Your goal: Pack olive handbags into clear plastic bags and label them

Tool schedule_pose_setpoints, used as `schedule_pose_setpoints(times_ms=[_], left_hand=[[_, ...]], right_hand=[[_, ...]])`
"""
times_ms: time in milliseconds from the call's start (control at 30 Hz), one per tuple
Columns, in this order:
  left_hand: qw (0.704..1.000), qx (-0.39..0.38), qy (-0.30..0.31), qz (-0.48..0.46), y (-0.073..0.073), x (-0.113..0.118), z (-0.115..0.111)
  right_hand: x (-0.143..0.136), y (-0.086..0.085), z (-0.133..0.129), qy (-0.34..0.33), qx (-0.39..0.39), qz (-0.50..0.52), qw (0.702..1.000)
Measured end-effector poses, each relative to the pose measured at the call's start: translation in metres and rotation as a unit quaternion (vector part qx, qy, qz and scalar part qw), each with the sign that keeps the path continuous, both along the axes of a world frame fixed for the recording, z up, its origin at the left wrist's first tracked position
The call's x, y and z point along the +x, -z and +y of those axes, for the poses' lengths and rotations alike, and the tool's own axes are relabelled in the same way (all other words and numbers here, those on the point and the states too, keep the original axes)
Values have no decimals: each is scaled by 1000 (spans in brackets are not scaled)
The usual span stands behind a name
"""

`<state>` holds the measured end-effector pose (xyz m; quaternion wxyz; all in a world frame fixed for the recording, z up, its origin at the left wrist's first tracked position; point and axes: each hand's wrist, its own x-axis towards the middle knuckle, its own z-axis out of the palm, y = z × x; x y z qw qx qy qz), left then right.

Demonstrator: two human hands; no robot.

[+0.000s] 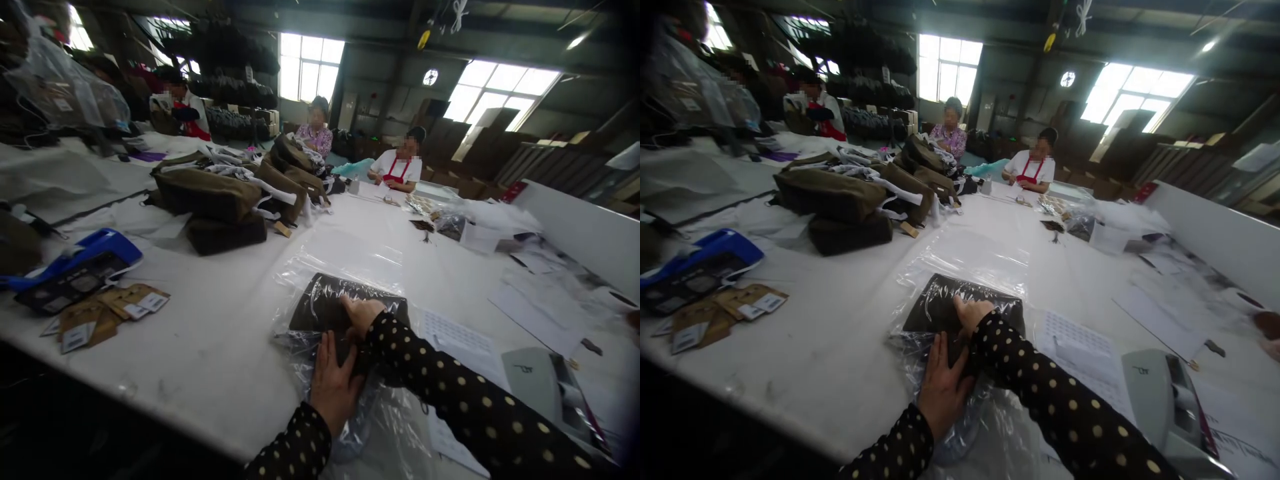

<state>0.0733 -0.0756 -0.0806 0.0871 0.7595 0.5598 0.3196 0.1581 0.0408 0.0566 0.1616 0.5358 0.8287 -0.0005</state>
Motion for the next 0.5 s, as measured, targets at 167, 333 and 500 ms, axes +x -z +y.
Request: schedule_pose_setpoints(times_ms=[167, 333, 500], left_hand=[[999, 39, 10, -26, -12, -8, -5], [963, 124, 208, -122, -5, -36, -58], [937, -25, 342, -62, 10, -38, -103]], right_hand=[[98, -10, -2, -7, 157, 92, 983], [198, 53, -111, -270, 195, 264, 905], [210, 105, -166, -219, 133, 339, 905]])
